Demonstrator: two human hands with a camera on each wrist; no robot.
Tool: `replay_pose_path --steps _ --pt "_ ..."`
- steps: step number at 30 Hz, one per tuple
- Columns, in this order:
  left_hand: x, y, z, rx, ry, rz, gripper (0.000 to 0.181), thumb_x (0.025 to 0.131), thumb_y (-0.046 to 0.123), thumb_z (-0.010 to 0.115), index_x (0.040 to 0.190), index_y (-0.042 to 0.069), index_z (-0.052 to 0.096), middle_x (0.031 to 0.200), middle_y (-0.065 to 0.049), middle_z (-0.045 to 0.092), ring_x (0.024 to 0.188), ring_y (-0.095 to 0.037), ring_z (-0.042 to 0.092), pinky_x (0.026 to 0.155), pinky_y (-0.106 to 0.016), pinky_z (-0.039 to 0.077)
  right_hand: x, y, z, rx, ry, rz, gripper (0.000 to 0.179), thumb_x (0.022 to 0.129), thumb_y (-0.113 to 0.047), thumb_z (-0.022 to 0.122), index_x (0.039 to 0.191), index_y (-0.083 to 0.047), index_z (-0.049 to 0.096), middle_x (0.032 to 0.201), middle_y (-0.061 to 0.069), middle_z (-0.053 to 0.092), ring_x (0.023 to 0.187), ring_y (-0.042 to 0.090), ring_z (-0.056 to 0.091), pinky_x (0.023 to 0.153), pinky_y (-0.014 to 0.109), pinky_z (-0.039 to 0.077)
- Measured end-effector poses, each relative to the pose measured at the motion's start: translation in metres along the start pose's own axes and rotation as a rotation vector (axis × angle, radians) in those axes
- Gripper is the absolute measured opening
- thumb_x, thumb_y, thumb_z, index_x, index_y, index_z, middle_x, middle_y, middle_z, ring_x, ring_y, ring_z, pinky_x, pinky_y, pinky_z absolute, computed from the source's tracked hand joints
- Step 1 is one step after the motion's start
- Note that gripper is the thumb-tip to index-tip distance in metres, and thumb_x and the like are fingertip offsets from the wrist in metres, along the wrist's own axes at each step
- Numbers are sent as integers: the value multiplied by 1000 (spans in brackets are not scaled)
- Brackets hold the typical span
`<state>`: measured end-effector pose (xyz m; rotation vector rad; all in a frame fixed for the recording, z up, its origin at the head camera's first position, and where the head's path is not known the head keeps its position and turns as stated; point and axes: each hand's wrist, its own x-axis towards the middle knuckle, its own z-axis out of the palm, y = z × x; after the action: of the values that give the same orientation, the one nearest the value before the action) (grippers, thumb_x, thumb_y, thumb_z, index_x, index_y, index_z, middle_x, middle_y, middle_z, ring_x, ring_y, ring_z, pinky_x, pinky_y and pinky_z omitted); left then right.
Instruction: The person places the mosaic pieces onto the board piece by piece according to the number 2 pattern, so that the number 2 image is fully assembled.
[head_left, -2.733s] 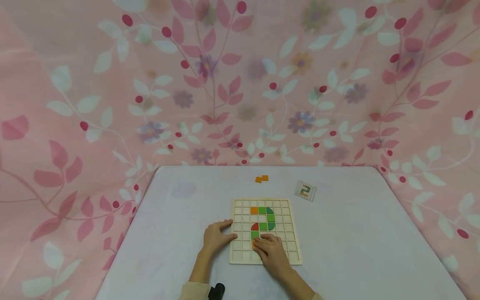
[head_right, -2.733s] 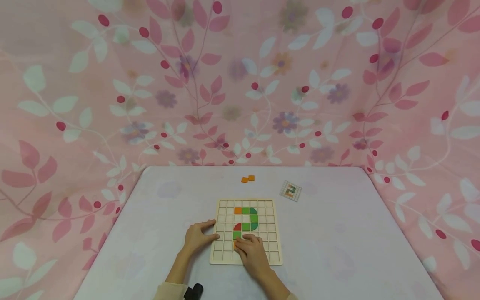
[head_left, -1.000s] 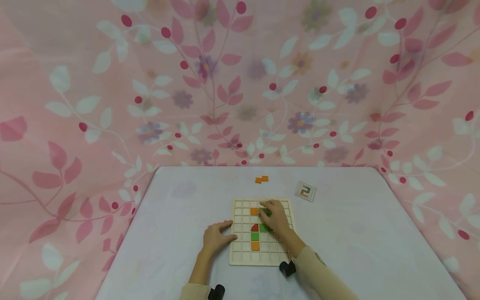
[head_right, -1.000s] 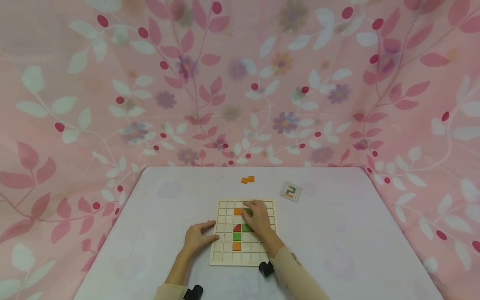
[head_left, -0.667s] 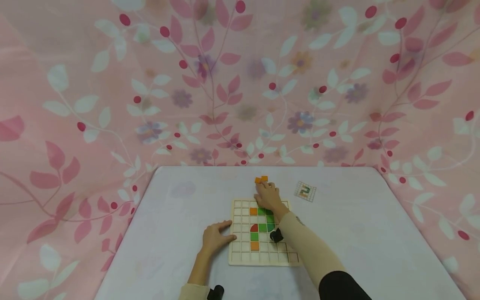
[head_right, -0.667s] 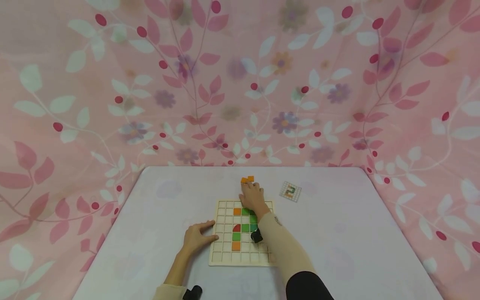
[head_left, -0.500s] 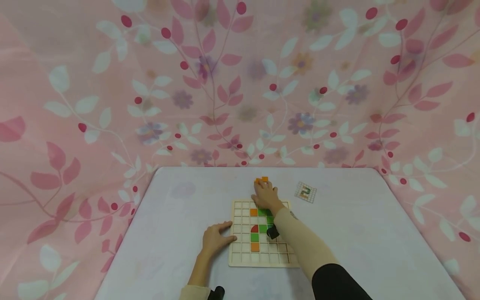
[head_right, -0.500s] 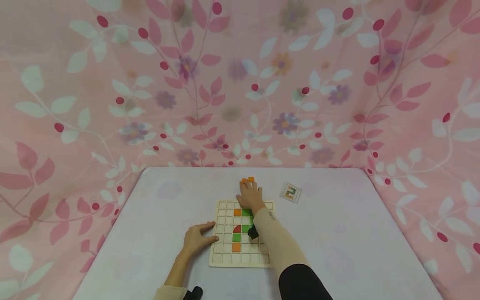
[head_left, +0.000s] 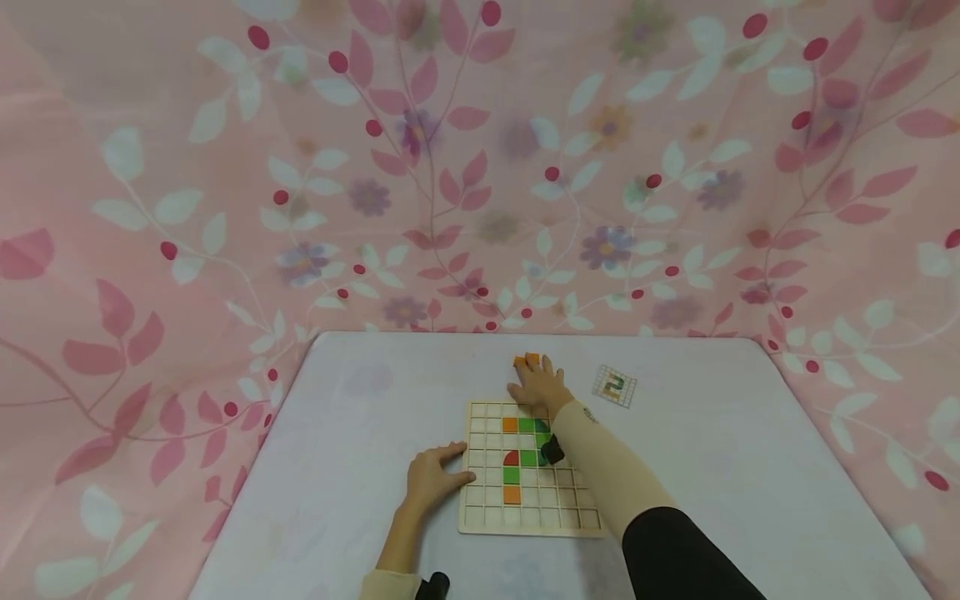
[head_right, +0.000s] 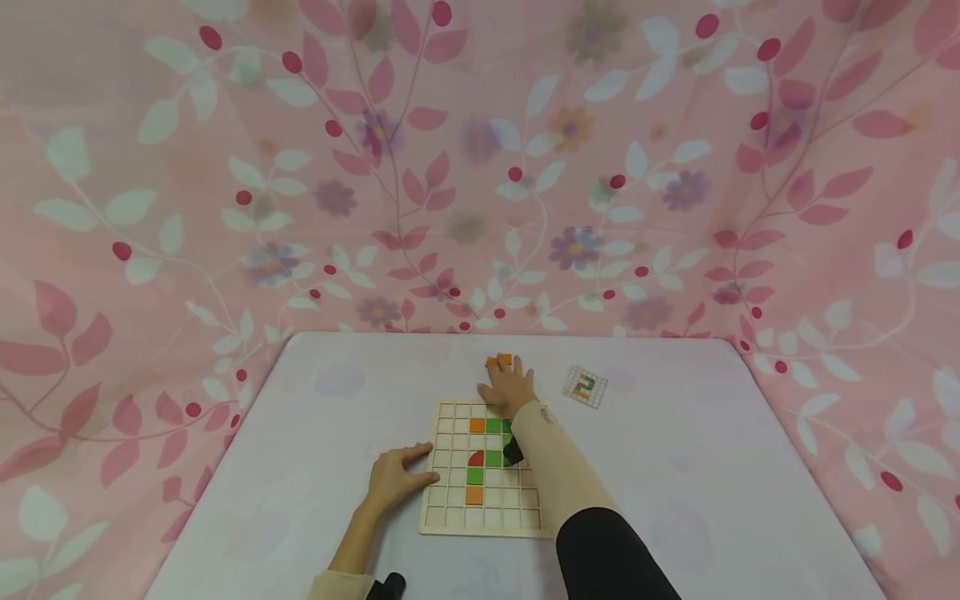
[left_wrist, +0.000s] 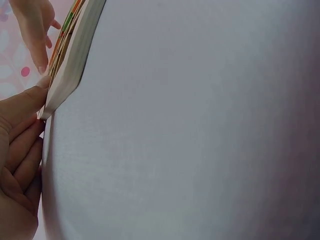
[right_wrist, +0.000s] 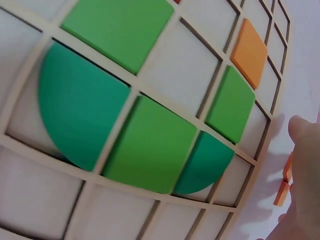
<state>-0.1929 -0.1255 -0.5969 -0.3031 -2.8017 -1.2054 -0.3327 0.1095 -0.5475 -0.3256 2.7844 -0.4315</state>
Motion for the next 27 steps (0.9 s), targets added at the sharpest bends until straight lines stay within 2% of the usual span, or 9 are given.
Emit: replay_pose_path --steps 3,6,9,12,15,19,23,25,27 --pt "0 1 0 -4 -5 1 52 68 30 82 113 9 70 113 -15 66 107 -34 62 88 -49 47 0 0 -2 9 -27 3 64 99 -44 37 152 -14 17 158 10 10 142 43 0 107 67 6" --pt "-1 3 0 -9 -10 -3 52 68 30 82 114 9 69 114 -15 66 107 -34 61 88 -50 46 1 0 1 10 0 -12 60 100 -40 37 151 -15 20 157 9 14 141 44 4 107 67 7" --pt "-2 4 1 -12 -9 -14 52 68 30 82 114 9 69 114 -15 66 108 -34 61 89 -50 46 3 1 7 -15 116 -61 49 100 -32 40 145 -14 36 151 11 31 136 45 20 104 66 18" --pt "-3 2 2 -7 -7 -26 52 68 30 82 114 10 69 114 -14 66 108 -35 61 90 -51 45 5 3 17 -71 272 -108 35 99 -25 45 130 -12 56 133 11 52 122 41 40 94 60 35" --pt "-4 1 3 1 -7 -27 52 68 31 82 114 11 70 114 -14 66 108 -36 60 90 -51 45 5 3 24 -96 358 -104 27 98 -22 49 115 -9 66 121 12 58 112 37 47 88 53 43" --pt "-4 0 2 9 -8 -25 52 67 32 82 114 11 70 114 -14 67 108 -36 61 89 -51 46 4 -3 23 -76 393 -101 21 95 -18 55 102 -4 70 121 16 60 112 37 50 87 51 47" --pt "-3 2 0 2 -9 -24 52 68 31 82 114 10 69 114 -14 66 108 -35 61 90 -51 45 7 -9 19 -109 393 -124 15 94 -14 55 95 -4 66 105 13 66 100 33 58 78 47 52" --pt "-2 2 0 -1 -11 -18 52 69 30 82 115 9 69 114 -15 66 108 -35 61 90 -51 45 9 -11 18 -126 362 -123 11 95 -12 54 94 -6 63 97 11 64 94 31 58 74 44 52" --pt "-2 3 0 -4 -16 -18 52 69 30 81 115 9 69 114 -15 66 109 -34 61 90 -51 45 9 -12 18 -102 318 -112 10 94 -8 52 91 -7 62 97 11 61 94 30 56 75 42 51"
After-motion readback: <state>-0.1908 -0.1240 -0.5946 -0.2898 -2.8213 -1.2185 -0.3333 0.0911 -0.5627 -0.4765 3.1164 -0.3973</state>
